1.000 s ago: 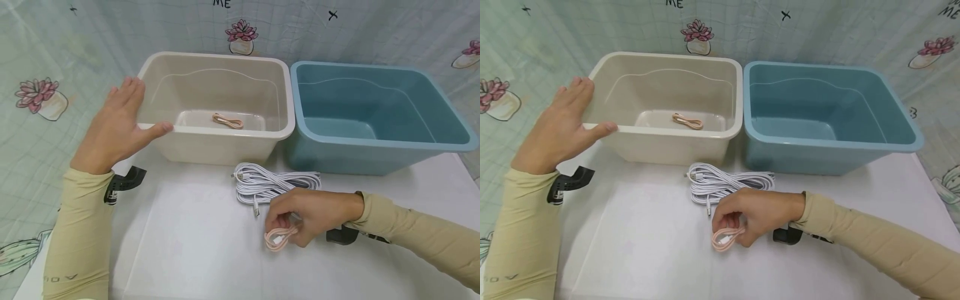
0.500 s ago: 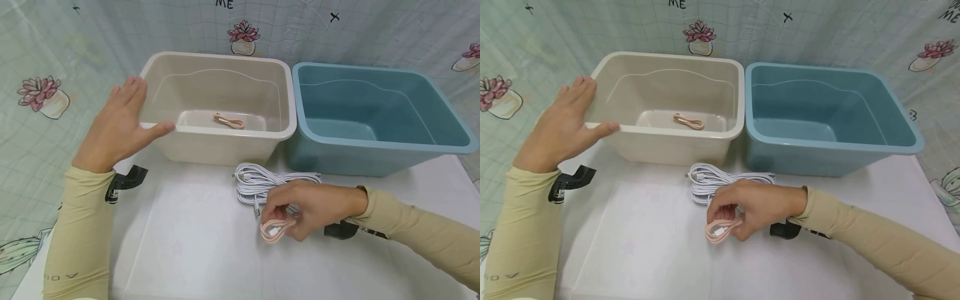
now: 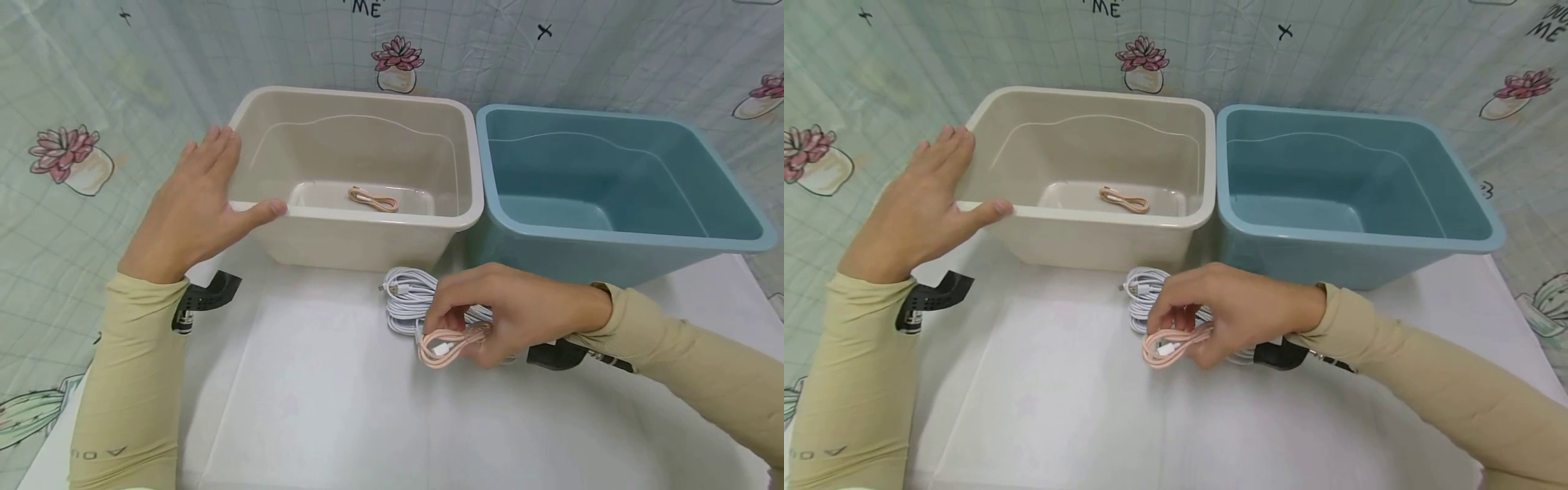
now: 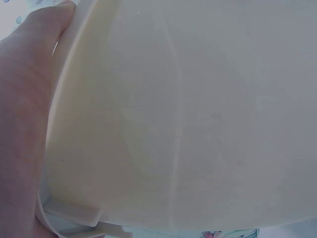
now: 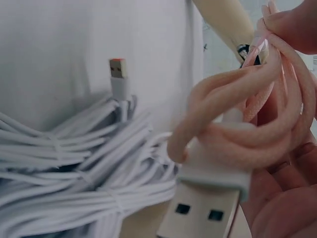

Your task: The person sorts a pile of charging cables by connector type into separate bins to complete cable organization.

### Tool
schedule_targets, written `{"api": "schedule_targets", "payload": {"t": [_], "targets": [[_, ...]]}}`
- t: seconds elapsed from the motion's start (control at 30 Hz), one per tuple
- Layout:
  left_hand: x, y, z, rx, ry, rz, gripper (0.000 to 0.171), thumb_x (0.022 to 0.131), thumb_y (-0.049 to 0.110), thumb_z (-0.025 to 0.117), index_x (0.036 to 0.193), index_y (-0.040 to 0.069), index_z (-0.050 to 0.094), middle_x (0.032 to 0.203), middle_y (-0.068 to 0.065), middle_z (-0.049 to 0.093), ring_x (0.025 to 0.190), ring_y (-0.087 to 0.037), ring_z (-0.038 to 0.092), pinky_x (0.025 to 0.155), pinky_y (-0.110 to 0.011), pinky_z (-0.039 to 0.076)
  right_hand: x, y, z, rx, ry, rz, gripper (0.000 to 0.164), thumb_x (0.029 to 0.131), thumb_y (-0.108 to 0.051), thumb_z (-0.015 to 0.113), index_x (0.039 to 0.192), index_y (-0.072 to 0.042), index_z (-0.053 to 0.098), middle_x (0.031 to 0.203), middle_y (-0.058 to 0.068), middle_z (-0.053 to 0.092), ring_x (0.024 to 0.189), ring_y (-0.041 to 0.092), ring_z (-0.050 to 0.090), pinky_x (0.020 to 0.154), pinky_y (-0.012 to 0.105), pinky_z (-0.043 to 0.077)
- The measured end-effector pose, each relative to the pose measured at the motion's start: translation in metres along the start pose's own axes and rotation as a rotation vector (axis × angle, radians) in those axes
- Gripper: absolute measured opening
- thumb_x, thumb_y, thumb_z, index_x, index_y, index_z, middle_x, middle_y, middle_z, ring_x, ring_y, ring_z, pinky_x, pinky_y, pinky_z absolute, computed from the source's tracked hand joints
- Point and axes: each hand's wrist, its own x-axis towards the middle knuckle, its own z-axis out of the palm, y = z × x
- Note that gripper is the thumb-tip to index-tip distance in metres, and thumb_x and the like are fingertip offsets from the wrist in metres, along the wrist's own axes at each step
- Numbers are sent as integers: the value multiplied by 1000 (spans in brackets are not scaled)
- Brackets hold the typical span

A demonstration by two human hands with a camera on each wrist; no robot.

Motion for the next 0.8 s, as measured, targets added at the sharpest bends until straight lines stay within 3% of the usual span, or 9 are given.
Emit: {"api": "schedule_targets", "payload": {"t": [0.23, 0.57, 0.8], "targets": [[-1, 0, 0, -2, -9, 3, 110, 94, 74, 54, 166, 5, 9, 175, -15, 6, 165, -32, 3, 136, -47, -1, 5, -10, -19, -65, 62, -8, 53, 73, 8, 71, 112, -29, 71, 101, -14, 67, 90, 1, 61, 72, 21, 56], [-1, 0, 1, -1, 0, 8, 110, 93, 73, 56, 165, 3, 11, 174, -17, 8, 165, -34, 5, 137, -45, -1, 11, -19, -43, -75, 132, -128, 52, 74, 11, 71, 115, -22, 70, 105, -8, 70, 87, 5, 63, 72, 22, 57], [-1, 0, 0, -4, -14, 5, 110, 93, 72, 56, 166, 3, 9, 175, -17, 7, 165, -34, 4, 137, -47, -1, 16, -24, -56, -17, 163, -67, 45, 76, 11, 74, 113, -14, 71, 107, -5, 71, 87, 9, 64, 74, 25, 60]]}}
